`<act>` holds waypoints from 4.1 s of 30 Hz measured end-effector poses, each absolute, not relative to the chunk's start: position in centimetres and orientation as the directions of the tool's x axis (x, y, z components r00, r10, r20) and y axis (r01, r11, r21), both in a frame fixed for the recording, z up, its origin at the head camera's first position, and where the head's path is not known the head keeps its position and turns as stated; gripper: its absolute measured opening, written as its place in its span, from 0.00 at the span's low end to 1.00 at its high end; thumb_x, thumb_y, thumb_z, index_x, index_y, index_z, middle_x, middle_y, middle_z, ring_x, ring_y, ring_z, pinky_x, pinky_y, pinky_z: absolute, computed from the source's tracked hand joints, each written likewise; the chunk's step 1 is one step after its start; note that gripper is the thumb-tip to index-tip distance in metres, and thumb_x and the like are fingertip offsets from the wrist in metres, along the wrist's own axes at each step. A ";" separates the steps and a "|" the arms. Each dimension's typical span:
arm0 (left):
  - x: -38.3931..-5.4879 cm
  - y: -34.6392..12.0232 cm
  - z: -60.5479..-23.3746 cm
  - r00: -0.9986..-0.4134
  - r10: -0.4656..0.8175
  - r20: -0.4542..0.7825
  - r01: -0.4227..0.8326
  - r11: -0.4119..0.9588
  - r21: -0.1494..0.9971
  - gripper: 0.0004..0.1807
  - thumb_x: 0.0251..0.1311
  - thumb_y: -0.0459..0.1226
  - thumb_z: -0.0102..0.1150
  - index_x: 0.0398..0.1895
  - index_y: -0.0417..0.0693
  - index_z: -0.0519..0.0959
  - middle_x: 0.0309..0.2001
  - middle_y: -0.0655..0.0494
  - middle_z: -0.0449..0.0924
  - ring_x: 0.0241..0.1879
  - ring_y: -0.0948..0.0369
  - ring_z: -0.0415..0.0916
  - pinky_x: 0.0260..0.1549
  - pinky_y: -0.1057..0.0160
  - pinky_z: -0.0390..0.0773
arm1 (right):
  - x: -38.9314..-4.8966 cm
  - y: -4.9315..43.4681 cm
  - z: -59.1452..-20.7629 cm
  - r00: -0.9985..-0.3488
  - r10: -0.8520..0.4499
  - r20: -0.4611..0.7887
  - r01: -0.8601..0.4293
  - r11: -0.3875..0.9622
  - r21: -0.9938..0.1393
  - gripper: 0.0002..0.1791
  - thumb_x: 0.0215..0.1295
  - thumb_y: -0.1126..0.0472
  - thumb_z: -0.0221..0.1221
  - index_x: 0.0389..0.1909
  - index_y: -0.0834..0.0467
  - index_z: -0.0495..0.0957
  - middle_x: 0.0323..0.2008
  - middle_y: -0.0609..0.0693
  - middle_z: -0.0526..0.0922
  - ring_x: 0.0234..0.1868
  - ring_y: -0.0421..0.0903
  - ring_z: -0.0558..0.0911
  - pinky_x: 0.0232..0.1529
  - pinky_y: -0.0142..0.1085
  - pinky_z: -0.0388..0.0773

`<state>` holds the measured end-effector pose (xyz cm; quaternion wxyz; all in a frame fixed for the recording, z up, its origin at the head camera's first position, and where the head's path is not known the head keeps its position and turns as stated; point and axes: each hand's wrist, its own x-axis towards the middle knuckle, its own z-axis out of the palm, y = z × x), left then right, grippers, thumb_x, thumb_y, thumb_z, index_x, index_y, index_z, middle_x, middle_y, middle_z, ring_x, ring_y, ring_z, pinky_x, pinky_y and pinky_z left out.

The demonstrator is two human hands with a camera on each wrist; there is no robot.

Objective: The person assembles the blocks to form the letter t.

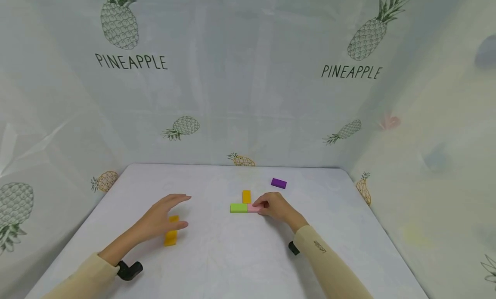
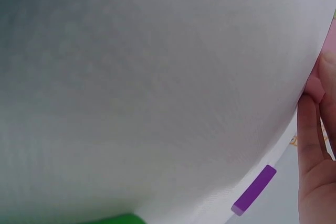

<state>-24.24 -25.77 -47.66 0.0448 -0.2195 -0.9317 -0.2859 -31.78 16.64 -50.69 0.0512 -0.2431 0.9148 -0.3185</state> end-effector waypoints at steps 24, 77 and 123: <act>-22.6 -30.7 -50.7 -0.855 0.489 0.172 0.514 0.753 0.411 0.47 0.51 0.61 0.80 0.73 0.56 0.76 0.75 0.47 0.70 0.72 0.38 0.69 0.63 0.28 0.73 | -31.6 16.2 -50.2 -0.884 -0.465 0.051 -0.398 0.689 -0.606 0.13 0.66 0.68 0.72 0.49 0.52 0.91 0.48 0.45 0.89 0.46 0.42 0.80 0.50 0.37 0.82; -23.4 -31.5 -50.4 -0.803 0.589 0.090 0.578 0.734 0.356 0.36 0.54 0.59 0.80 0.66 0.65 0.82 0.70 0.60 0.75 0.67 0.51 0.75 0.64 0.43 0.79 | -31.5 16.4 -50.2 -0.873 -0.483 0.069 -0.426 0.686 -0.590 0.12 0.66 0.66 0.73 0.48 0.52 0.91 0.46 0.44 0.89 0.43 0.41 0.79 0.47 0.34 0.80; -24.7 -25.8 -50.2 -0.741 0.649 0.175 0.656 0.643 0.396 0.35 0.54 0.55 0.81 0.66 0.63 0.83 0.69 0.65 0.74 0.66 0.57 0.74 0.65 0.45 0.79 | -31.4 16.2 -50.1 -0.883 -0.465 0.059 -0.408 0.702 -0.584 0.12 0.66 0.66 0.72 0.48 0.51 0.91 0.46 0.44 0.88 0.43 0.42 0.78 0.47 0.35 0.80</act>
